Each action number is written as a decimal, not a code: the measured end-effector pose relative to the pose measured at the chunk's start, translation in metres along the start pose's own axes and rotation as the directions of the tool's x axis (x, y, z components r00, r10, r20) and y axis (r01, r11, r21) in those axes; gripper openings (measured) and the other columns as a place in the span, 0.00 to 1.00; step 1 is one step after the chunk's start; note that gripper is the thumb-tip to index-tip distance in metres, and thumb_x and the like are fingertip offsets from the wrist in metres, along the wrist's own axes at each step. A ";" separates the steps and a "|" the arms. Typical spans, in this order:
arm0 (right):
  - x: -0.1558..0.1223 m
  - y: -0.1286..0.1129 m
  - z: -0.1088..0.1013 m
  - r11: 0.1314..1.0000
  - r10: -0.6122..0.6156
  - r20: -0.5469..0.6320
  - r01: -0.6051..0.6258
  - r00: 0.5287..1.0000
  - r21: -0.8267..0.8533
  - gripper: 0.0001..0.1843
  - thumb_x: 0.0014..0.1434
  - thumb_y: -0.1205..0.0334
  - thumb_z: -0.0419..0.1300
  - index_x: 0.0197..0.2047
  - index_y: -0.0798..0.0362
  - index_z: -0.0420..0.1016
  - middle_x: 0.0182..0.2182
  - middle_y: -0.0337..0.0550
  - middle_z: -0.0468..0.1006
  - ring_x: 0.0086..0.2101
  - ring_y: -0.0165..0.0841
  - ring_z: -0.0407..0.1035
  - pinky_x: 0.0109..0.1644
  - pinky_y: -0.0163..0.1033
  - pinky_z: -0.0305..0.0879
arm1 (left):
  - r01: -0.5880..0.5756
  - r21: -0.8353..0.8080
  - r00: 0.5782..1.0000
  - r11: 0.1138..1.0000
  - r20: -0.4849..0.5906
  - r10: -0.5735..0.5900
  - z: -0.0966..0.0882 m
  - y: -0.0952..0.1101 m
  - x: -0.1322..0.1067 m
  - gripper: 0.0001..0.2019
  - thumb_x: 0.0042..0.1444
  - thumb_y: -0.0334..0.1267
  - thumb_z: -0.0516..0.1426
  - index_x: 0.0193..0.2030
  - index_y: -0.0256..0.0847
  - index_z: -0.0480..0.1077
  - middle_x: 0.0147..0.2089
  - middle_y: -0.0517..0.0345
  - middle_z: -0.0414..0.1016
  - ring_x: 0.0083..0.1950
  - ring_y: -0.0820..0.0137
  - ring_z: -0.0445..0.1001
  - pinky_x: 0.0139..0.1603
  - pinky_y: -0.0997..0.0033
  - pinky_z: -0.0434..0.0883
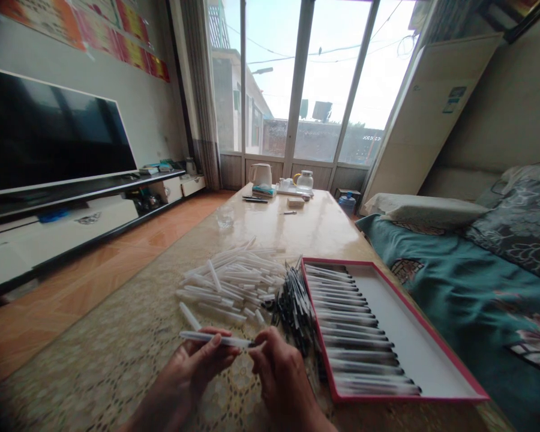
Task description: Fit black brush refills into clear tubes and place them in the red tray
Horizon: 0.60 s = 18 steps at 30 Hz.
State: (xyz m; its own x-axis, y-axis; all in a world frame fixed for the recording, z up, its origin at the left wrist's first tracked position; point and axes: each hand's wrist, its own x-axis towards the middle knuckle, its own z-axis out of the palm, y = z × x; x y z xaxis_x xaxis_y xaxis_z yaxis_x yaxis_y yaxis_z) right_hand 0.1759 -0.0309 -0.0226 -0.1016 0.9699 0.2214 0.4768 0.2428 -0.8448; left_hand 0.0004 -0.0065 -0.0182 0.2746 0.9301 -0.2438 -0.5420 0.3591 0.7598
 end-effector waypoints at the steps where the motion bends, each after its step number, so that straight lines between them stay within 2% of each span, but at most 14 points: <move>1: 0.000 0.000 -0.001 0.999 -0.017 0.008 0.017 1.000 -0.032 0.12 0.63 0.53 0.47 0.36 0.52 0.62 0.22 0.36 0.73 0.15 0.24 0.61 0.20 0.28 0.55 | 0.001 0.002 1.000 1.000 -0.004 -0.001 0.000 0.000 0.000 0.04 0.51 0.34 0.61 0.34 0.37 0.73 0.31 0.53 0.81 0.35 0.67 0.79 0.43 0.67 0.73; 5: 0.000 0.001 -0.002 0.990 -0.074 0.022 0.076 0.997 -0.118 0.10 0.64 0.57 0.45 0.34 0.51 0.61 0.22 0.35 0.72 0.20 0.26 0.64 0.26 0.29 0.56 | 0.006 0.010 1.000 1.000 0.018 -0.007 0.001 0.001 -0.002 0.04 0.51 0.34 0.61 0.34 0.37 0.73 0.30 0.52 0.81 0.34 0.67 0.79 0.42 0.68 0.72; 8: -0.002 0.001 -0.001 0.989 -0.082 0.048 0.087 0.995 -0.122 0.14 0.66 0.56 0.42 0.32 0.51 0.60 0.21 0.36 0.71 0.22 0.27 0.65 0.27 0.29 0.56 | 0.011 0.009 0.999 1.000 0.033 -0.011 0.003 0.002 -0.002 0.04 0.50 0.34 0.62 0.33 0.37 0.73 0.30 0.53 0.81 0.34 0.68 0.79 0.41 0.69 0.72; 14: -0.003 0.001 0.006 0.999 0.017 0.045 -0.015 0.999 -0.042 0.25 0.66 0.48 0.36 0.25 0.51 0.59 0.14 0.36 0.69 0.18 0.27 0.64 0.26 0.29 0.57 | 0.029 0.023 0.998 0.999 0.052 -0.030 0.001 0.000 0.001 0.05 0.49 0.35 0.62 0.33 0.36 0.73 0.30 0.52 0.81 0.33 0.68 0.78 0.40 0.69 0.73; 16: -0.002 0.000 0.004 0.999 0.033 0.029 -0.032 0.999 -0.032 0.26 0.66 0.45 0.36 0.26 0.51 0.61 0.14 0.36 0.69 0.17 0.27 0.65 0.25 0.29 0.57 | 0.027 0.021 0.999 0.999 0.032 -0.028 0.000 -0.001 0.002 0.05 0.49 0.35 0.62 0.33 0.36 0.73 0.30 0.53 0.81 0.33 0.68 0.79 0.41 0.69 0.73; 18: -0.001 -0.003 0.001 0.999 0.033 0.029 -0.032 0.999 -0.027 0.24 0.65 0.44 0.38 0.32 0.52 0.62 0.15 0.35 0.70 0.18 0.28 0.66 0.24 0.29 0.57 | 0.019 0.016 1.000 1.000 0.008 -0.019 -0.001 -0.001 0.002 0.05 0.49 0.35 0.62 0.33 0.37 0.73 0.31 0.53 0.81 0.34 0.67 0.79 0.42 0.68 0.73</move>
State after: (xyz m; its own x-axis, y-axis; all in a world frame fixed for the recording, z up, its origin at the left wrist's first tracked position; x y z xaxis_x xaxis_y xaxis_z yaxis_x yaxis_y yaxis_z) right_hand 0.1738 -0.0326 -0.0211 -0.1109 0.9774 0.1798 0.5029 0.2113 -0.8381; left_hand 0.0011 -0.0055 -0.0200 0.2914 0.9225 -0.2532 -0.5236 0.3754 0.7648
